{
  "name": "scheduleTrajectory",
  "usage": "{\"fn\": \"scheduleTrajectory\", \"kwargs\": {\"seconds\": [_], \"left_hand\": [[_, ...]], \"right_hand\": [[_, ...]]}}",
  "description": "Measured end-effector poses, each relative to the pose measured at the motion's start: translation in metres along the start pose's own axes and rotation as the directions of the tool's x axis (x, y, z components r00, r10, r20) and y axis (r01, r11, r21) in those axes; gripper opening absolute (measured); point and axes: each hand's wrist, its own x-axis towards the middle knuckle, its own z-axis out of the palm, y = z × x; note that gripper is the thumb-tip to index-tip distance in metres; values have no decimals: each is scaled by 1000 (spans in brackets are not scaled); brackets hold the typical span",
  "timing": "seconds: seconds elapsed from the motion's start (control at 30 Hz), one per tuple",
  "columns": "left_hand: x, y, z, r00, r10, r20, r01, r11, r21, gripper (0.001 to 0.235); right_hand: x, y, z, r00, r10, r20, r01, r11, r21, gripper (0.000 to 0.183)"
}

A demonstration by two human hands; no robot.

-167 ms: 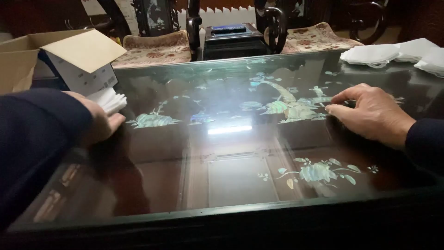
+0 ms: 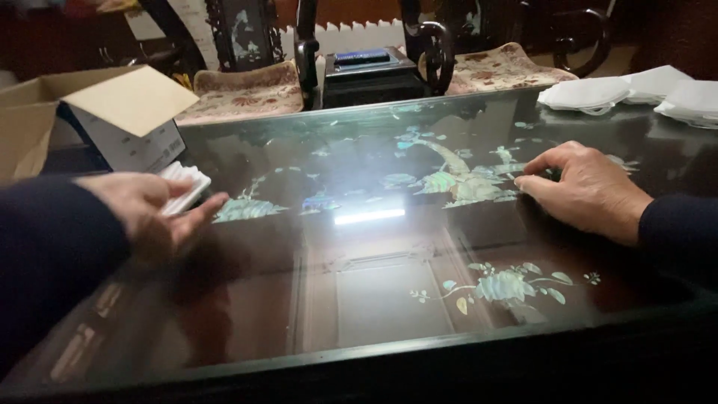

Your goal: Folding face masks and inserting them into individual plastic packaging sleeves.

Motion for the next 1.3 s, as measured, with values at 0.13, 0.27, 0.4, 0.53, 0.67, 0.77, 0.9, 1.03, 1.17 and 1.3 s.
{"fn": "scheduleTrajectory", "kwargs": {"seconds": [0.13,0.27,0.4,0.53,0.67,0.77,0.9,1.03,1.17,1.3], "left_hand": [[36,25,-30,639,715,285,-691,370,621,33],[16,56,-61,425,755,499,-521,-247,817,52],[37,60,-62,575,587,570,-369,-436,821,50],[39,52,-68,618,581,530,-465,-273,842,51],[14,36,-69,604,640,474,-450,-216,866,61],[24,36,-62,577,681,450,-485,-158,860,65],[27,40,-60,588,716,376,-493,-52,869,64],[11,33,-64,550,739,389,-468,-112,877,67],[27,35,-67,499,752,431,-458,-193,868,66],[26,57,-59,157,798,581,-727,-305,615,36]], "right_hand": [[6,4,5,1000,-17,6,18,997,-77,39],[1,-2,2,1000,-8,14,9,997,-71,37],[0,-2,6,1000,-6,0,6,998,-62,39],[12,9,14,998,-58,-38,52,986,-156,38],[1,-6,5,1000,-11,-25,8,992,-124,41],[-3,-4,1,999,13,51,-6,990,-139,48],[3,-2,7,1000,-13,-16,11,994,-111,40],[-1,-4,5,1000,22,3,-21,996,-87,39],[-6,-7,4,1000,28,10,-28,998,-63,38],[-2,-12,-3,998,60,5,-60,986,155,36]]}}
